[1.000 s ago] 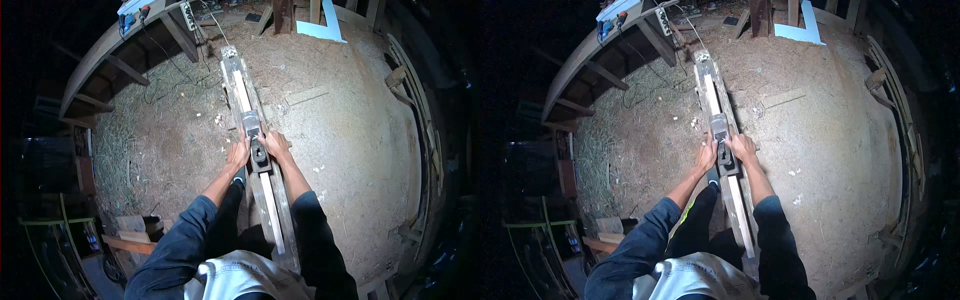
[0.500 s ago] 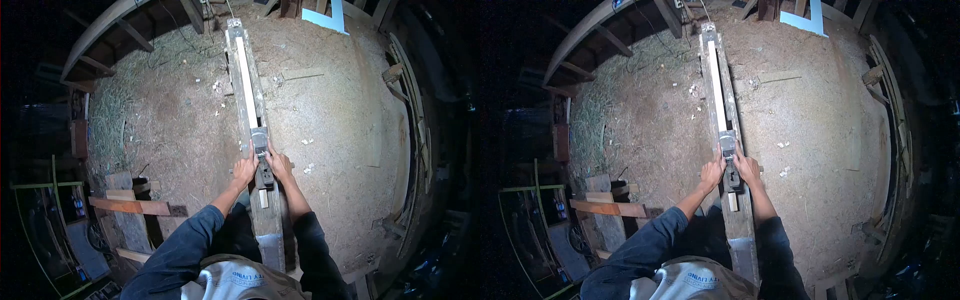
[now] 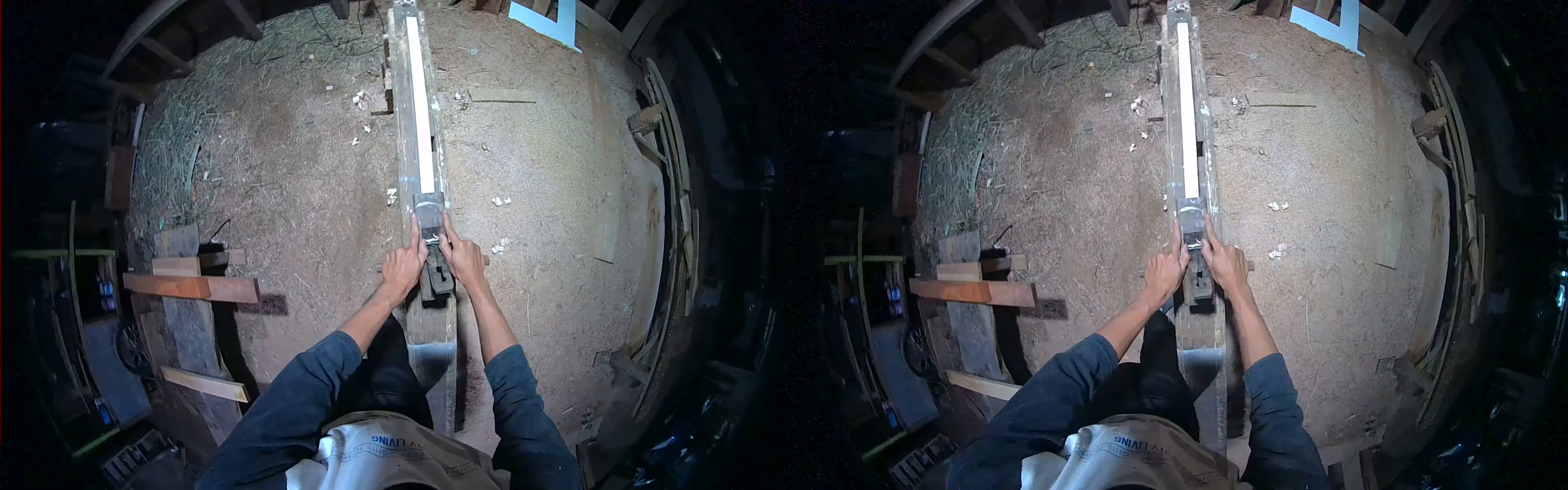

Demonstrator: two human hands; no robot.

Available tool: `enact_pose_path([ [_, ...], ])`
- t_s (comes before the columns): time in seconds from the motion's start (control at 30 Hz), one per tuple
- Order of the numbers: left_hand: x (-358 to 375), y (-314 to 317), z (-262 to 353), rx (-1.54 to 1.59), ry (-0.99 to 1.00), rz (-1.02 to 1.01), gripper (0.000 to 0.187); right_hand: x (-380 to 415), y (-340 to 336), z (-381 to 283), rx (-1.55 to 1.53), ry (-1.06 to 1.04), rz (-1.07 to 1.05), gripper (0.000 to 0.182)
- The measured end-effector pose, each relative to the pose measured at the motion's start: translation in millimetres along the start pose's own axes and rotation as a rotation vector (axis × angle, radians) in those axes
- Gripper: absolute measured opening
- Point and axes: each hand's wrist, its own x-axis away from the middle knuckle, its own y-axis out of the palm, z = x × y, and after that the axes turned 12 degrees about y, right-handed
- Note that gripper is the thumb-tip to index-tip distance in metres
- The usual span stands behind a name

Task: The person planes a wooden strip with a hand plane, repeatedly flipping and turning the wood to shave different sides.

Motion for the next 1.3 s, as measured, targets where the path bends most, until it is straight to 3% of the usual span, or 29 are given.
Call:
enact_pose_path([
  [0.2, 61.9, 18.3, 10.6, -0.026, -0.033, -0.023, 0.074, 61.6, 14.2, 17.8, 0.001, -0.011, -0.003, 0.061],
  [0.47, 68.5, 15.9, 11.2, -0.018, -0.007, -0.014, 0.073, 71.2, 15.0, 15.6, 0.023, 0.020, 0.002, 0.062],
  [0.93, -45.2, -26.6, -4.5, -0.048, 0.044, 0.025, 0.074, -42.6, -2.9, -19.8, 0.027, -0.004, 0.130, 0.059],
  [1.3, -101.1, -36.2, -22.4, -0.058, 0.090, 0.094, 0.070, -97.2, -16.9, -40.3, 0.004, 0.032, 0.081, 0.059],
])
